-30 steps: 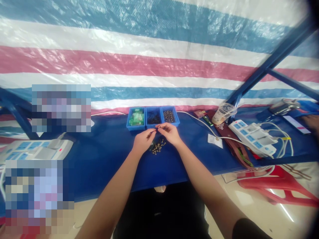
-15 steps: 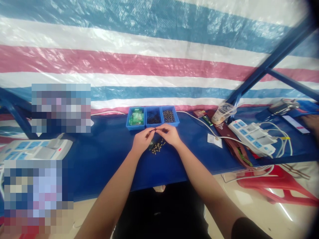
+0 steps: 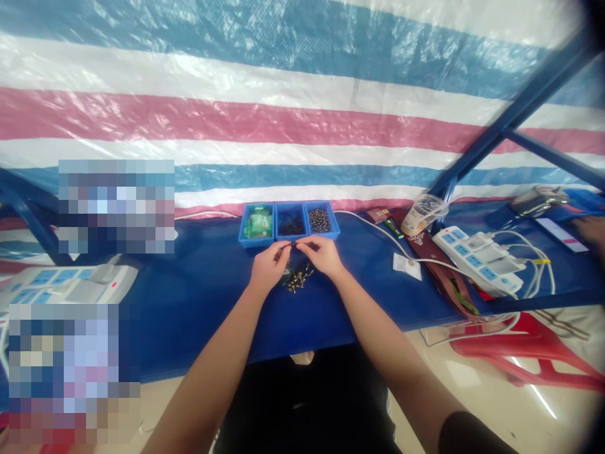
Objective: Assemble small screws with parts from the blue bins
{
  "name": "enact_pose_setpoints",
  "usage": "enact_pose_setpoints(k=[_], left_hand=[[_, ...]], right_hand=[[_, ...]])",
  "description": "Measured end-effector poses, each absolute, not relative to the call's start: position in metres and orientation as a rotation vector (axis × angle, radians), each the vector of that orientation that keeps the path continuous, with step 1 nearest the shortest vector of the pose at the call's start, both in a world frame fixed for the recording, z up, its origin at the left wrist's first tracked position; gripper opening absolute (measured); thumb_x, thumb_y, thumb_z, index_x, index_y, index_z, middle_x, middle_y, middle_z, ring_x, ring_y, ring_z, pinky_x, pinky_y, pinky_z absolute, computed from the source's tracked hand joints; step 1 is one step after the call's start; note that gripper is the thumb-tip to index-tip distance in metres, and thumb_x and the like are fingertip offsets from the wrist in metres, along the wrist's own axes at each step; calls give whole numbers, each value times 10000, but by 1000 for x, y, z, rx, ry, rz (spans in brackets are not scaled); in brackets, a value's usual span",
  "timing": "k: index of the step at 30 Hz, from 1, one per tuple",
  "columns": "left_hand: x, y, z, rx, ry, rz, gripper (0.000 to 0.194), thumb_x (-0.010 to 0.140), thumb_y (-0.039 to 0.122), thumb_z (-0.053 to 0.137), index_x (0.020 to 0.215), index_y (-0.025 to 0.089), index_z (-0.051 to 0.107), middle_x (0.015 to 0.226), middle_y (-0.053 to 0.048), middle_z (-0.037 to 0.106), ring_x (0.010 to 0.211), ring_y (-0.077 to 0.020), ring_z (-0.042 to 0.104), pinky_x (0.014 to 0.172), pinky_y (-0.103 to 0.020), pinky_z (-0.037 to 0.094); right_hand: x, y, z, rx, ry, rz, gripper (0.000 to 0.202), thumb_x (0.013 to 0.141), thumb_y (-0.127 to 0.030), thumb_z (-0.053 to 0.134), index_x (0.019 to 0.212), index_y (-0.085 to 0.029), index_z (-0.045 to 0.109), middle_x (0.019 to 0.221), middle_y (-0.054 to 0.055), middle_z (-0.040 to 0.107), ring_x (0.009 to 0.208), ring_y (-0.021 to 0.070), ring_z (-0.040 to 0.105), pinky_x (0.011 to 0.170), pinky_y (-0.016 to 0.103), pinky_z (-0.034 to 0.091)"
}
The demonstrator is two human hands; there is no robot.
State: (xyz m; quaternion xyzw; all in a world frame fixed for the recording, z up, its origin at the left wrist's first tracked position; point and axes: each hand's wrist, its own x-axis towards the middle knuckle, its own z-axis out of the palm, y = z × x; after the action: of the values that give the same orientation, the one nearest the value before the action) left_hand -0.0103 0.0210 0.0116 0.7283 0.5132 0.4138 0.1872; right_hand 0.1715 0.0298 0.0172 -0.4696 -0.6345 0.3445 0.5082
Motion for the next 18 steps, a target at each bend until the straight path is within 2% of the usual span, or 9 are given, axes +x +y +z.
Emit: enact_pose_setpoints(k=[4,18], left_hand=[[-9,21,11,2027,1446,1171,349,912,441,525,1122,204,673,628,30,623,545,-84,556,601,-195,453],[-8,21,10,2044,1453,1166,328,922,433,513,1068,197,688,678,12,665,557,-91,576,612,-205,456]], right_hand=[[172,30,17,-1118,-1543,823,214,820,-408,677,897,-224,754,875,47,741,761,178,669,710,305,523],[170,31,14,-1117,-1526,829,223,806,-395,695,922,-212,747,874,53,740,753,178,672,702,302,527]])
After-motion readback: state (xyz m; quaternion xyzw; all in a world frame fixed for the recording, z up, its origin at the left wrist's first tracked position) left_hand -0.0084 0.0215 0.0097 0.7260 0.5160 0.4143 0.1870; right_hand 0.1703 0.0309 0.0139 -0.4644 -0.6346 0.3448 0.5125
